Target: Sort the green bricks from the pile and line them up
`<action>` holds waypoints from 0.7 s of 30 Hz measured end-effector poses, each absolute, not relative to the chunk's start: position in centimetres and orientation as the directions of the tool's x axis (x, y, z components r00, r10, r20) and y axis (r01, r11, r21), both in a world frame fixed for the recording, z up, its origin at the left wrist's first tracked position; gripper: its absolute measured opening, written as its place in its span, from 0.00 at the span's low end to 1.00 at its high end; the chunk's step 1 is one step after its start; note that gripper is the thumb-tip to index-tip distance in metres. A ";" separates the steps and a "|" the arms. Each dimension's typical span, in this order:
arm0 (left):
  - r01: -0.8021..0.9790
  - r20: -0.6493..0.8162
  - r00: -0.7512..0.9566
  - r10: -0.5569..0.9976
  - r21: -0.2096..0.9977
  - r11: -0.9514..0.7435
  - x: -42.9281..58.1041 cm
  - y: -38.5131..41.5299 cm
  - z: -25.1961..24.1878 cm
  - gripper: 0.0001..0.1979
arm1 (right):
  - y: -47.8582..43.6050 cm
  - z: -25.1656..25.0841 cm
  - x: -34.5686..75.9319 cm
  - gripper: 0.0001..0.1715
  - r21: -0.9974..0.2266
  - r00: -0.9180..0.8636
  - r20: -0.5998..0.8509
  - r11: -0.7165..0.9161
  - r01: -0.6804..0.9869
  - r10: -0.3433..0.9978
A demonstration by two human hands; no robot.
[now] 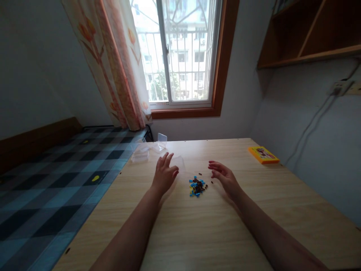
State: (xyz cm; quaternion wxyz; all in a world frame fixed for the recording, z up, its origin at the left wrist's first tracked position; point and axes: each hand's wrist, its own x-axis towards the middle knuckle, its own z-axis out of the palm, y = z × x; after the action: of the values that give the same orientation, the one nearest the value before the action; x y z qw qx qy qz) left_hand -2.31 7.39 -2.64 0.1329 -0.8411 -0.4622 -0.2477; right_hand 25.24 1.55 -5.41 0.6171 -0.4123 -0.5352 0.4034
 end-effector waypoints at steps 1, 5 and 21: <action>0.874 0.511 0.406 0.758 0.024 -0.485 -2.8 7.8 -2.8 0.07 | 1.9 -5.5 25.6 0.22 -0.945 0.164 0.309 0.322 -0.055 0.937; 0.955 0.451 0.234 0.861 0.057 -0.290 -4.1 8.7 -3.4 0.09 | 2.9 -5.9 26.7 0.23 -0.961 0.371 0.194 0.253 -0.116 0.908; 0.993 0.224 0.108 0.969 0.014 -0.114 -4.0 6.7 -2.3 0.21 | 5.0 -8.0 28.8 0.23 -0.976 0.528 0.101 0.188 -0.112 0.843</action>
State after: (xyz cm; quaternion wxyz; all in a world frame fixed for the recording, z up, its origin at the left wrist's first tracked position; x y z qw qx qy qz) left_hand -4.02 6.72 -2.32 0.0697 -0.7409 -0.6620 -0.0886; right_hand 28.76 5.04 -7.99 0.6910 -0.5355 -0.3412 0.3455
